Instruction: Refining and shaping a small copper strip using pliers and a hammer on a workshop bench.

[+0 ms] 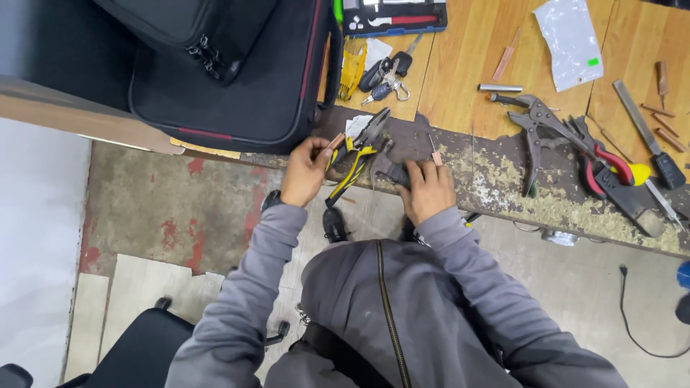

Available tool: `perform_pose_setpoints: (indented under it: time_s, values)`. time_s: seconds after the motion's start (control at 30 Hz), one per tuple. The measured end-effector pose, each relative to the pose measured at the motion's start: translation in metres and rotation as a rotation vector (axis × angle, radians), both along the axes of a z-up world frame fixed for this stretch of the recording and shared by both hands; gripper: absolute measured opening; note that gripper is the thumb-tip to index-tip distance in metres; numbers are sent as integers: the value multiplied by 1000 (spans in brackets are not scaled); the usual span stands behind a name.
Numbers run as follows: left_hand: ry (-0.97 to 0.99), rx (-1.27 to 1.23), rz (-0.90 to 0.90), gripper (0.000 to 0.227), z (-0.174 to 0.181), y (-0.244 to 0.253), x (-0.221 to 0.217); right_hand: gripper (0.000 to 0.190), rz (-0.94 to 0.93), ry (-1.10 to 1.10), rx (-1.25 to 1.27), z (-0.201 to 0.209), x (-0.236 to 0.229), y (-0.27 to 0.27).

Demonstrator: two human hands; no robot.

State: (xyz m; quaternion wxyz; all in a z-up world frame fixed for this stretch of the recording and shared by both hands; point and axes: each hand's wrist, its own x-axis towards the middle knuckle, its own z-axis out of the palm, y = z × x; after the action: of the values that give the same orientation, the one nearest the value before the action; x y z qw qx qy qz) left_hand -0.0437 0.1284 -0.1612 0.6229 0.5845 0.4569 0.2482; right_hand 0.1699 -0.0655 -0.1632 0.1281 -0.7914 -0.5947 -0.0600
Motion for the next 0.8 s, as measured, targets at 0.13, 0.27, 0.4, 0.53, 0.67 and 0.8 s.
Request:
perform_pose_setpoints:
  time_s: [0.13, 0.27, 0.4, 0.53, 0.67, 0.8]
  values:
    - [87, 51, -65, 19, -5, 9, 23, 48, -3, -17, -39, -9, 22, -21]
    - [299, 222, -111, 13, 3, 2, 46, 46, -86, 117, -65, 26, 48, -51]
    - [329, 403, -20, 8, 58, -11, 55, 48, -254, 417, -124, 52, 66, -56]
    - [27, 134, 12, 12, 82, -58, 64, 57, -292, 678, -90, 36, 70, -26]
    - [13, 23, 68, 16, 33, -87, 63, 49, -190, 556, -75, 35, 92, 35]
    - [-50, -101, 131, 23, 35, -106, 55, 47, 295, 489, -14, 14, 103, 88]
